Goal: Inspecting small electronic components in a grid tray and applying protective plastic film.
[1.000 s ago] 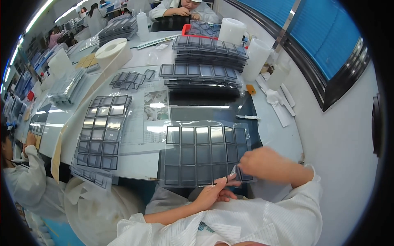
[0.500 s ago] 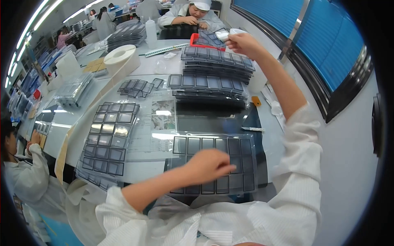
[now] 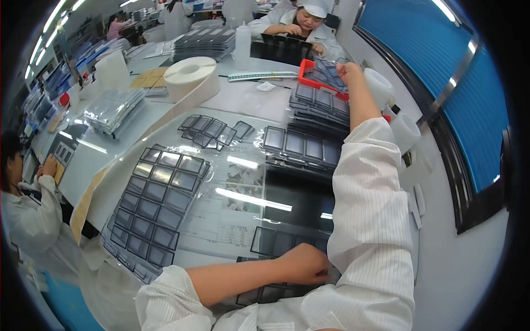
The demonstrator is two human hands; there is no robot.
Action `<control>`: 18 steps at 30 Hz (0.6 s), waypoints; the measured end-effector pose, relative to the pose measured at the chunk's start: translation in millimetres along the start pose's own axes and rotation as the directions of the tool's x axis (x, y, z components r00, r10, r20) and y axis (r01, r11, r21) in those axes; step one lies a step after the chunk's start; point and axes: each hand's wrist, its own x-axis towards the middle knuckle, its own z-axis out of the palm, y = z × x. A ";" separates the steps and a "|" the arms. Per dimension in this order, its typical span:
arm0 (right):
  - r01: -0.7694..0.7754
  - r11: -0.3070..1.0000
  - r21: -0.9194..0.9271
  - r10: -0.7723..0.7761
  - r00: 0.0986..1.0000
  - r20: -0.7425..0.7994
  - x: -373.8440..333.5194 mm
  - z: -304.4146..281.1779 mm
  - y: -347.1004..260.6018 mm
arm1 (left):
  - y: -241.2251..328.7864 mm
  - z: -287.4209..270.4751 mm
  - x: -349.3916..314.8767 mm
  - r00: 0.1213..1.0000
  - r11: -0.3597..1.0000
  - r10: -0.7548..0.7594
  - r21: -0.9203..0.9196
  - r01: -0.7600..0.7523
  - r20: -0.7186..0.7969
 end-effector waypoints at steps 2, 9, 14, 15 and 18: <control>-0.052 0.999 0.000 0.052 0.995 0.091 8.5 38.5 20.2 | -3.7 -8.1 -2.7 0.997 0.997 -0.082 0.000 0.082 0.007; -0.115 0.988 0.104 0.099 0.984 0.151 -12.9 25.9 13.3 | 0.2 -3.1 -5.2 0.998 0.998 -0.058 -0.019 0.058 0.007; 0.004 0.992 -0.122 0.047 0.910 0.411 -129.9 40.9 -14.9 | -9.5 -6.6 -3.9 0.997 0.991 -0.082 0.106 0.082 -0.005; 0.058 0.980 -0.190 0.017 0.928 0.371 -135.3 2.3 -40.4 | -3.2 -5.6 4.9 1.000 0.997 -0.020 0.069 0.019 0.016; 0.377 0.887 -0.268 -0.008 0.593 0.805 -293.5 -5.7 -41.6 | -13.9 -13.5 -2.2 0.988 0.993 -0.117 0.020 0.119 -0.100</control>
